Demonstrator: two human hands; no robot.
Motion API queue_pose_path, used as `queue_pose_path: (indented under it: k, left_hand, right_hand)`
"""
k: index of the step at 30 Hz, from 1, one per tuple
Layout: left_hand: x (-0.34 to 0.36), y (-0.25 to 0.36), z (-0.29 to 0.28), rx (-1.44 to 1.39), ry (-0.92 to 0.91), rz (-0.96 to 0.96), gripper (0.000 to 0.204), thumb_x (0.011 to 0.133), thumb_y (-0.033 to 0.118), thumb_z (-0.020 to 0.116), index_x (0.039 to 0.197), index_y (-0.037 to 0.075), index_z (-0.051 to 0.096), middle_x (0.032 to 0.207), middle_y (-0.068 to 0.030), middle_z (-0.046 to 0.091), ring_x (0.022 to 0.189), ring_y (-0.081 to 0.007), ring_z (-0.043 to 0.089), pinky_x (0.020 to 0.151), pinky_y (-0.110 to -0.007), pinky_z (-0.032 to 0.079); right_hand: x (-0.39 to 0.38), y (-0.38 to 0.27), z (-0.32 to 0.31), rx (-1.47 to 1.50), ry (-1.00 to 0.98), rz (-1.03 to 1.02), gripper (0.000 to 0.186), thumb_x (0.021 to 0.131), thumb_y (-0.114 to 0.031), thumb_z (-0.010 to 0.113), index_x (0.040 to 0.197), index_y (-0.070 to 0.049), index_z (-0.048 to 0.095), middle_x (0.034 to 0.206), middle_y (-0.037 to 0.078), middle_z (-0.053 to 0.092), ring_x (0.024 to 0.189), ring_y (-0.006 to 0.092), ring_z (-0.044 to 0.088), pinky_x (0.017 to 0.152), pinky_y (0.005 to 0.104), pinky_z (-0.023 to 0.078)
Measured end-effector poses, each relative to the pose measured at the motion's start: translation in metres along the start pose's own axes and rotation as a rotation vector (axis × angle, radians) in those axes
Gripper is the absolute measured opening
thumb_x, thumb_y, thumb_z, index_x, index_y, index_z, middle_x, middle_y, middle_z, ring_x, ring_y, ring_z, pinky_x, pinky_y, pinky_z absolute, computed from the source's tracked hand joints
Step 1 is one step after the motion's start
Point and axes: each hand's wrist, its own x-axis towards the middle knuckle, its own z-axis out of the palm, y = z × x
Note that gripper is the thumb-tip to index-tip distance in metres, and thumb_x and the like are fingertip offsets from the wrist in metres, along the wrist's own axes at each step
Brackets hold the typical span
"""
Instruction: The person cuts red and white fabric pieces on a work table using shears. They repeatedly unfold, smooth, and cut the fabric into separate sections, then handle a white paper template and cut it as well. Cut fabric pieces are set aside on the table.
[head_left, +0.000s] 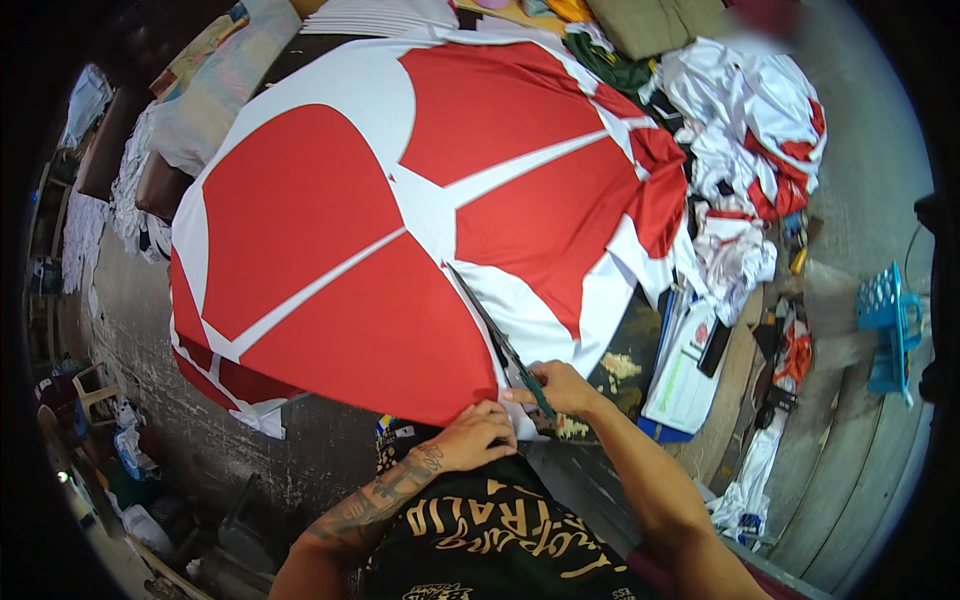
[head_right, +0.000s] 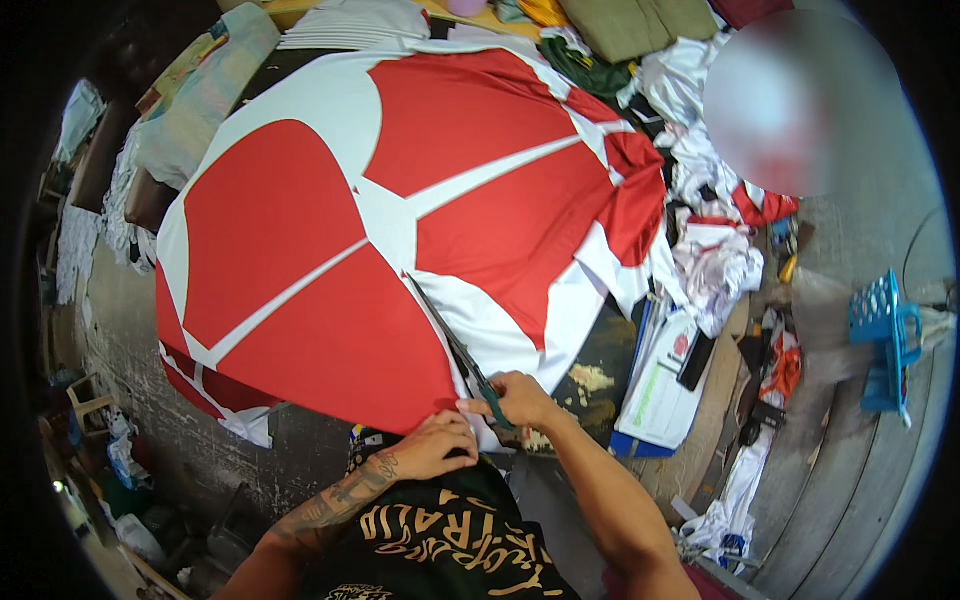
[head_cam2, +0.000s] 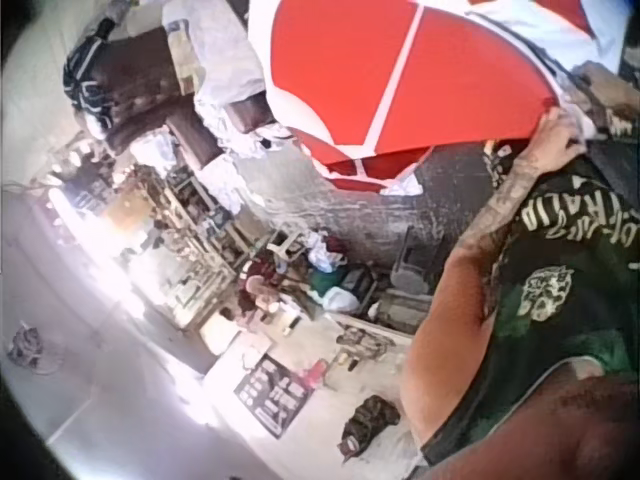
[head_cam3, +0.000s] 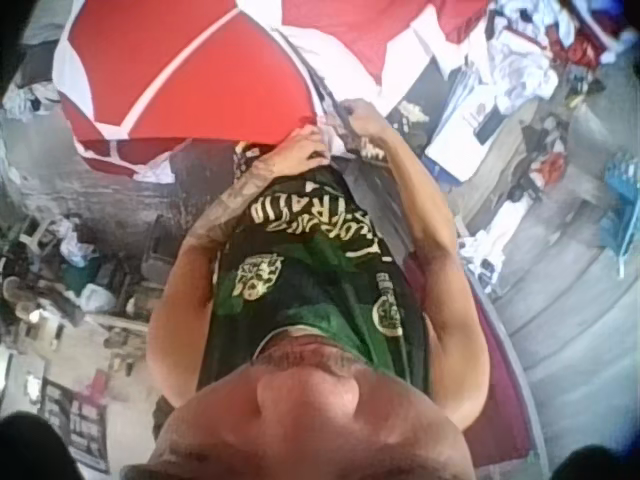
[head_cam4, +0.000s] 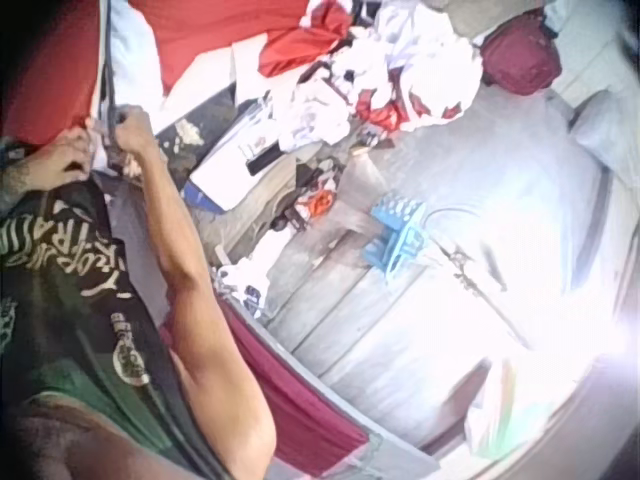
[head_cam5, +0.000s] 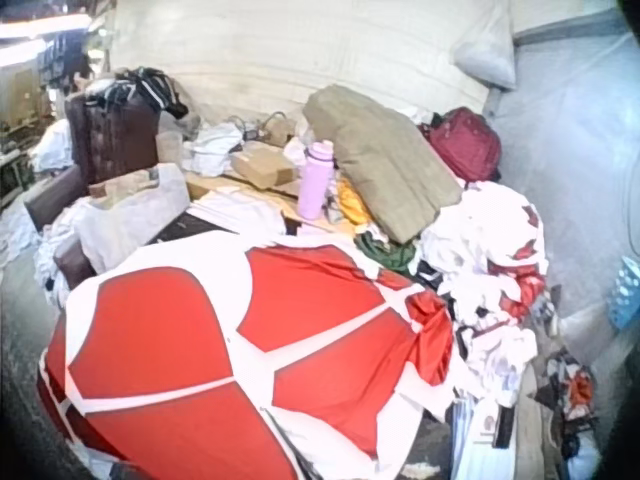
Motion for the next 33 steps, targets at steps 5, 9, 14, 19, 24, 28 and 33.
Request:
queue_pose_path:
  k: [5, 9, 14, 19, 24, 28, 33]
  left_hand:
    - [0.009, -0.011, -0.03, -0.26, -0.177, -0.056, 0.029, 0.105, 0.034, 0.067, 0.12, 0.01, 0.072, 0.12, -0.0102, 0.067, 0.13, -0.0309, 0.054, 0.115, -0.045, 0.04]
    - [0.028, -0.027, -0.052, -0.39, -0.334, -0.152, 0.034, 0.106, 0.036, 0.063, 0.122, 0.007, 0.071, 0.119, -0.0154, 0.072, 0.119, -0.0337, 0.066, 0.107, -0.044, 0.049]
    - [0.057, -0.063, -0.043, -0.673, -0.497, -0.154, 0.03, 0.106, 0.033, 0.062, 0.114, 0.007, 0.072, 0.108, -0.0073, 0.076, 0.102, -0.0223, 0.071, 0.093, -0.037, 0.054]
    - [0.075, -0.079, -0.004, -0.818, -0.617, -0.057, 0.029, 0.109, 0.027, 0.062, 0.121, 0.001, 0.069, 0.114, -0.0078, 0.078, 0.107, -0.0199, 0.073, 0.098, -0.036, 0.054]
    - [0.082, -0.077, 0.024, -0.705, -0.684, -0.132, 0.041, 0.106, 0.033, 0.064, 0.111, -0.006, 0.074, 0.092, -0.0154, 0.081, 0.078, -0.0247, 0.072, 0.074, -0.041, 0.056]
    - [0.079, -0.073, 0.024, -0.703, -0.697, -0.147, 0.038, 0.105, 0.031, 0.066, 0.114, -0.006, 0.072, 0.094, -0.016, 0.08, 0.082, -0.0238, 0.072, 0.075, -0.041, 0.056]
    - [0.078, -0.045, -0.054, -0.603, -0.569, -0.167, 0.036, 0.103, 0.029, 0.069, 0.118, -0.005, 0.07, 0.096, -0.0167, 0.078, 0.086, -0.0227, 0.072, 0.077, -0.04, 0.056]
  right_hand:
    - [0.044, -0.075, -0.012, -0.056, 0.047, -0.009, 0.079, 0.079, -0.082, 0.076, 0.079, -0.004, 0.069, 0.07, 0.006, 0.063, 0.067, 0.0177, 0.062, 0.065, 0.035, 0.049]
    - [0.08, -0.128, -0.027, -0.096, 0.026, -0.047, 0.074, 0.079, -0.079, 0.08, 0.081, -0.006, 0.068, 0.069, 0.0, 0.059, 0.064, 0.0127, 0.06, 0.061, 0.0302, 0.048]
    - [0.119, -0.197, -0.034, -0.089, 0.037, -0.054, 0.078, 0.078, -0.084, 0.076, 0.081, -0.007, 0.068, 0.073, 0.004, 0.061, 0.071, 0.0169, 0.061, 0.069, 0.0352, 0.049]
    - [0.165, -0.274, -0.05, -0.05, 0.052, -0.034, 0.082, 0.075, -0.086, 0.077, 0.077, -0.005, 0.067, 0.073, 0.006, 0.06, 0.077, 0.022, 0.063, 0.076, 0.0394, 0.051]
    - [0.218, -0.337, -0.075, -0.106, 0.025, -0.107, 0.087, 0.077, -0.093, 0.068, 0.076, -0.006, 0.066, 0.071, 0.006, 0.06, 0.071, 0.0195, 0.063, 0.065, 0.0358, 0.049]
    - [0.268, -0.414, -0.09, -0.118, 0.045, -0.236, 0.082, 0.076, -0.087, 0.074, 0.077, -0.006, 0.062, 0.065, 0.005, 0.058, 0.058, 0.0172, 0.064, 0.056, 0.0376, 0.051]
    - [0.272, -0.473, -0.096, -0.168, 0.109, -0.339, 0.061, 0.084, -0.062, 0.085, 0.088, -0.002, 0.078, 0.068, 0.008, 0.065, 0.055, 0.02, 0.063, 0.054, 0.0377, 0.051]
